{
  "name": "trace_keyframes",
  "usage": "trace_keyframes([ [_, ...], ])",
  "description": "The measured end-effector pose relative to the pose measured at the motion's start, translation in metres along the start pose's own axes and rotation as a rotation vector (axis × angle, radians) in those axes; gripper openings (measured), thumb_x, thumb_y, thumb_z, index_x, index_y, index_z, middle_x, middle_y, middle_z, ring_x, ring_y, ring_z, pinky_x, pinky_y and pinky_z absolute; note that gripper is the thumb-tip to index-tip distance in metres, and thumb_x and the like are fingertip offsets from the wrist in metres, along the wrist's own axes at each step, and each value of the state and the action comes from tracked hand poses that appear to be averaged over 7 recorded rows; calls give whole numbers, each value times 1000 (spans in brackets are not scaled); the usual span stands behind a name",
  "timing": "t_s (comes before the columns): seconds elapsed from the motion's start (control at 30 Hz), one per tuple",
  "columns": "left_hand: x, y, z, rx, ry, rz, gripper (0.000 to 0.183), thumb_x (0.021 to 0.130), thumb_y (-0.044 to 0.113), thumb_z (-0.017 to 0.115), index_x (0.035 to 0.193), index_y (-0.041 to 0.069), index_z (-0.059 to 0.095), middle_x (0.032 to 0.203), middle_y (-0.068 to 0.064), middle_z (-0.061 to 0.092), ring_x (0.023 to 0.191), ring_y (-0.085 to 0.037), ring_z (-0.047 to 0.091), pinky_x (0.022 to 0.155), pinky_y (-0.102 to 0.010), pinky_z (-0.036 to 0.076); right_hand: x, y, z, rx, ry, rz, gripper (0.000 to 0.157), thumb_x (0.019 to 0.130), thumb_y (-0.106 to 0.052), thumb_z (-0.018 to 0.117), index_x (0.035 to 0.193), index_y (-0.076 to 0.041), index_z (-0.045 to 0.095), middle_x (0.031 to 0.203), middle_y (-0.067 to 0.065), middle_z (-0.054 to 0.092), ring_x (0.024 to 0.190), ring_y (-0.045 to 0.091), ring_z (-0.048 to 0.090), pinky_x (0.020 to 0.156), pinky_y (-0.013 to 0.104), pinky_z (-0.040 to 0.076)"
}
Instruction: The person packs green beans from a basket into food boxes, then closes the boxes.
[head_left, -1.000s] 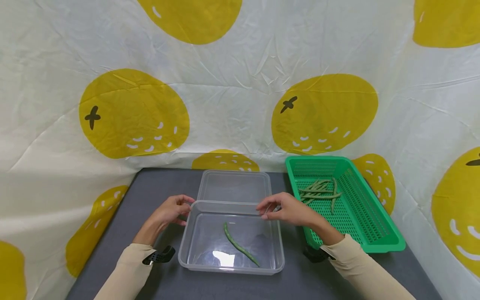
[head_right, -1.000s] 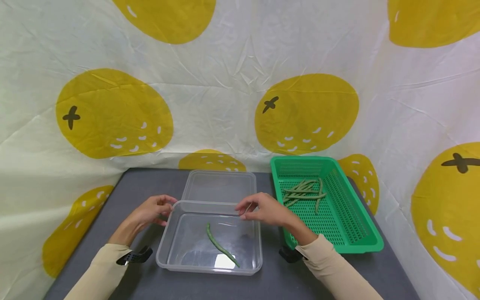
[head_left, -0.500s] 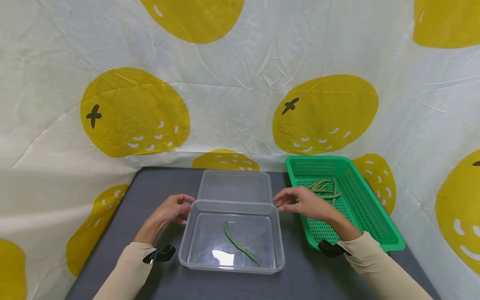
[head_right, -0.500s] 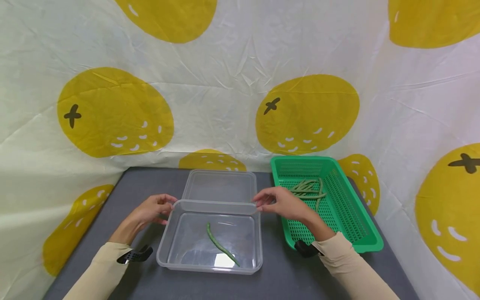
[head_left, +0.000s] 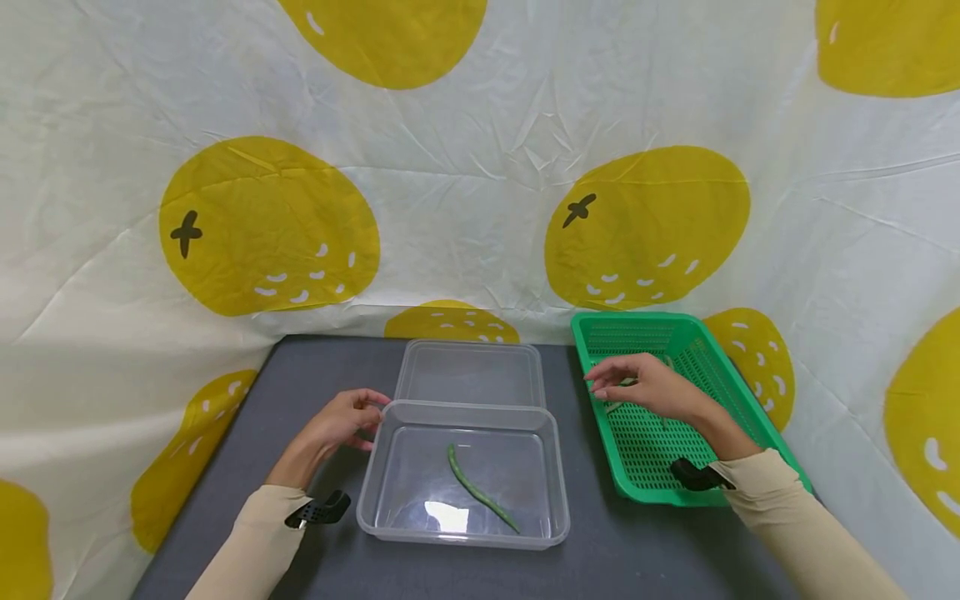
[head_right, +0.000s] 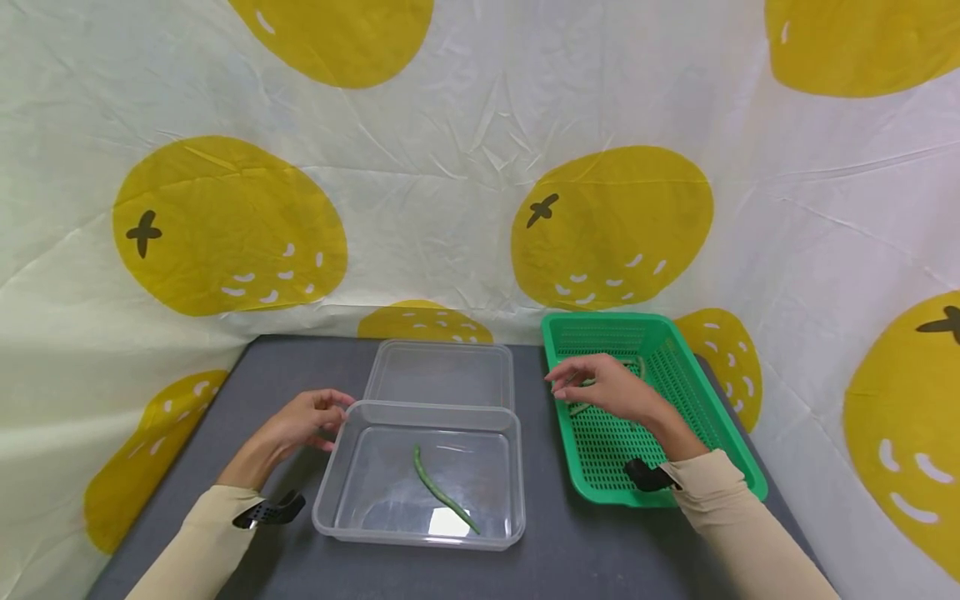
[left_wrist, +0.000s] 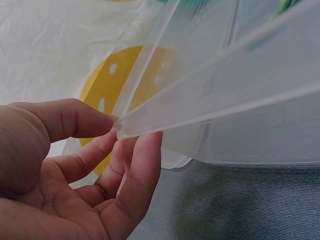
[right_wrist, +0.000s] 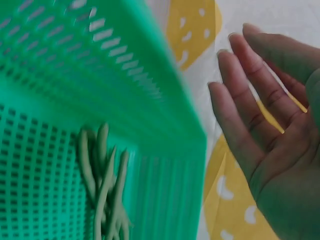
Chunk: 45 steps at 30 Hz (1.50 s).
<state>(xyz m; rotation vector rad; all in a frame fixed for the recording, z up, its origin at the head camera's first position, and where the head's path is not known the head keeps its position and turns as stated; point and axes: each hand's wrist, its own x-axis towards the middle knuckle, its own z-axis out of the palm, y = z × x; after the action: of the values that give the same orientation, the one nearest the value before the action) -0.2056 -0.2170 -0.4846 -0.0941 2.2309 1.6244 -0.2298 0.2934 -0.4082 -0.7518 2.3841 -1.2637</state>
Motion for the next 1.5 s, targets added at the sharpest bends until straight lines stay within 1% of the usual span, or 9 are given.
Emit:
trace_keyframes([
  [0.07, 0, 0, 0, 2, -1, 3, 37, 96, 7, 59, 130, -4, 58, 114, -24, 64, 85, -25, 65, 67, -40, 61, -2, 6, -4, -7, 2, -21, 30, 98, -10, 65, 126, 3, 65, 110, 23, 71, 98, 20, 70, 83, 32, 60],
  [0.17, 0, -1, 0, 5, -1, 5, 36, 96, 7, 59, 130, -4, 58, 112, -24, 64, 85, -25, 64, 66, -40, 61, -5, 15, -10, -47, 9, -39, 30, 99, -12, 65, 126, 1, 66, 110, 17, 72, 98, 15, 70, 83, 30, 59],
  [0.3, -1, -1, 1, 16, 0, 6, 36, 96, 8, 59, 131, -3, 58, 112, -23, 63, 86, -25, 63, 67, -40, 61, -8, 26, -18, -90, 24, -55, 27, 99, -14, 65, 125, -6, 68, 109, 9, 73, 99, 21, 69, 81, 32, 59],
  [0.4, -2, -1, 2, 20, 3, 7, 37, 96, 9, 60, 131, -2, 58, 112, -22, 63, 86, -25, 63, 67, -40, 61, -10, 36, -24, -104, 40, -61, 27, 99, -13, 65, 125, -7, 68, 110, 9, 73, 100, 26, 69, 81, 35, 59],
  [0.73, -1, -3, 3, 36, 17, 3, 37, 96, 11, 60, 131, -1, 58, 113, -22, 63, 86, -25, 63, 66, -40, 61, -16, 61, -38, -129, 66, 5, 27, 98, -14, 67, 124, -8, 69, 111, 9, 72, 101, 20, 67, 83, 29, 57],
  [0.9, -2, -2, 2, 27, 11, 7, 37, 96, 10, 60, 131, -2, 58, 112, -22, 63, 86, -25, 63, 66, -40, 61, -16, 71, -44, -149, 64, 10, 27, 97, -12, 68, 124, -8, 69, 111, 10, 72, 101, 23, 67, 82, 28, 57],
  [1.1, -2, -2, 0, 8, -10, 13, 37, 96, 9, 59, 131, -3, 57, 113, -23, 64, 87, -26, 64, 67, -41, 61, -17, 82, -49, -128, 29, 34, 31, 97, -7, 66, 128, -3, 66, 113, 14, 70, 103, 31, 67, 84, 35, 59],
  [1.33, 0, -1, 0, -4, -7, 2, 37, 95, 8, 59, 130, -4, 59, 113, -24, 65, 87, -27, 65, 68, -41, 62, -19, 93, -54, -151, 27, 87, 34, 97, -10, 67, 129, -3, 65, 116, 15, 69, 107, 32, 66, 85, 31, 58],
  [1.5, 1, -3, 0, -4, 9, 2, 36, 96, 8, 59, 129, -4, 59, 112, -22, 66, 86, -26, 66, 67, -41, 62, -17, 101, -55, -141, 9, 121, 35, 97, -8, 66, 131, 2, 63, 121, 25, 66, 109, 36, 65, 87, 37, 58],
])
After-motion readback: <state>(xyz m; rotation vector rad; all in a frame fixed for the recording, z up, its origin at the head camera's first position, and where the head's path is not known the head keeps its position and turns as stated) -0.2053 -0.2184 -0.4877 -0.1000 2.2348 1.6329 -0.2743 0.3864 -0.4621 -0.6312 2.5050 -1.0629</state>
